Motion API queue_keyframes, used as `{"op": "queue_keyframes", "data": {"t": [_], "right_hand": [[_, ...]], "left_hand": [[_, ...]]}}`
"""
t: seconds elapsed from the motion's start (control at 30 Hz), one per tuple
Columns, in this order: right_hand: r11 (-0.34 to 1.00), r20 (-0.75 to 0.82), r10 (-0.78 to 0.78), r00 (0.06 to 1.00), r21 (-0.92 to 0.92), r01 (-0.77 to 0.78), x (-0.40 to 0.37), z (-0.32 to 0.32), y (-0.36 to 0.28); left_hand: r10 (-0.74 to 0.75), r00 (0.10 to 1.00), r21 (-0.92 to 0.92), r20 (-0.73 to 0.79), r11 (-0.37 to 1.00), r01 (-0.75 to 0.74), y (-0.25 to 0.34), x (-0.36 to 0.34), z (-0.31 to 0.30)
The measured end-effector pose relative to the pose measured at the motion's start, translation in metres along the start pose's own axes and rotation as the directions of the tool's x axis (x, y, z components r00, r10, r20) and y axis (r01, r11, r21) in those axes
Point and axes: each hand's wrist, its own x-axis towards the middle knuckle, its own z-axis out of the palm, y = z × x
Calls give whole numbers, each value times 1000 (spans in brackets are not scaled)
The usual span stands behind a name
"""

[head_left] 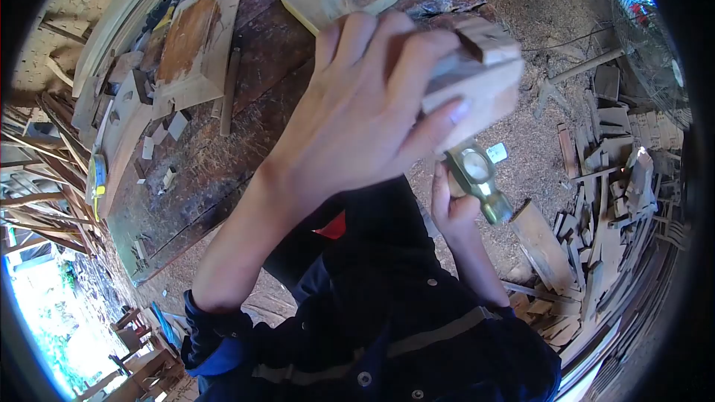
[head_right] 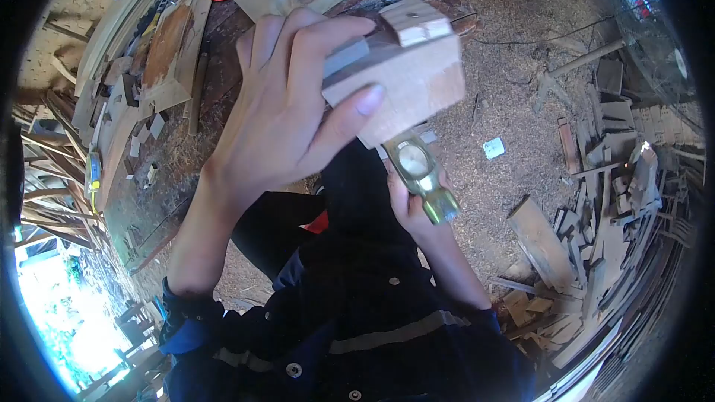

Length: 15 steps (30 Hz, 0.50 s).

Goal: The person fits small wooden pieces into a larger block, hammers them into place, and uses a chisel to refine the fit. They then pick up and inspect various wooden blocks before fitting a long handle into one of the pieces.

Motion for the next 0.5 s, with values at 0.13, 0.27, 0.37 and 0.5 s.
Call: {"op": "queue_keyframes", "data": {"t": [0.13,0.27,0.37,0.5], "right_hand": [[992,-16,-65,998,-106,63,-20,-5,20],[913,163,332,929,193,-360,-12,1,12],[956,94,229,969,163,-242,-4,3,1],[940,88,284,955,171,-295,-14,10,8]], "left_hand": [[128,991,40,27,991,-129,22,7,-12],[-89,988,181,128,981,65,0,-10,16],[-107,980,78,167,992,95,-12,-11,18],[-111,982,16,155,994,109,-10,-8,17]]}}
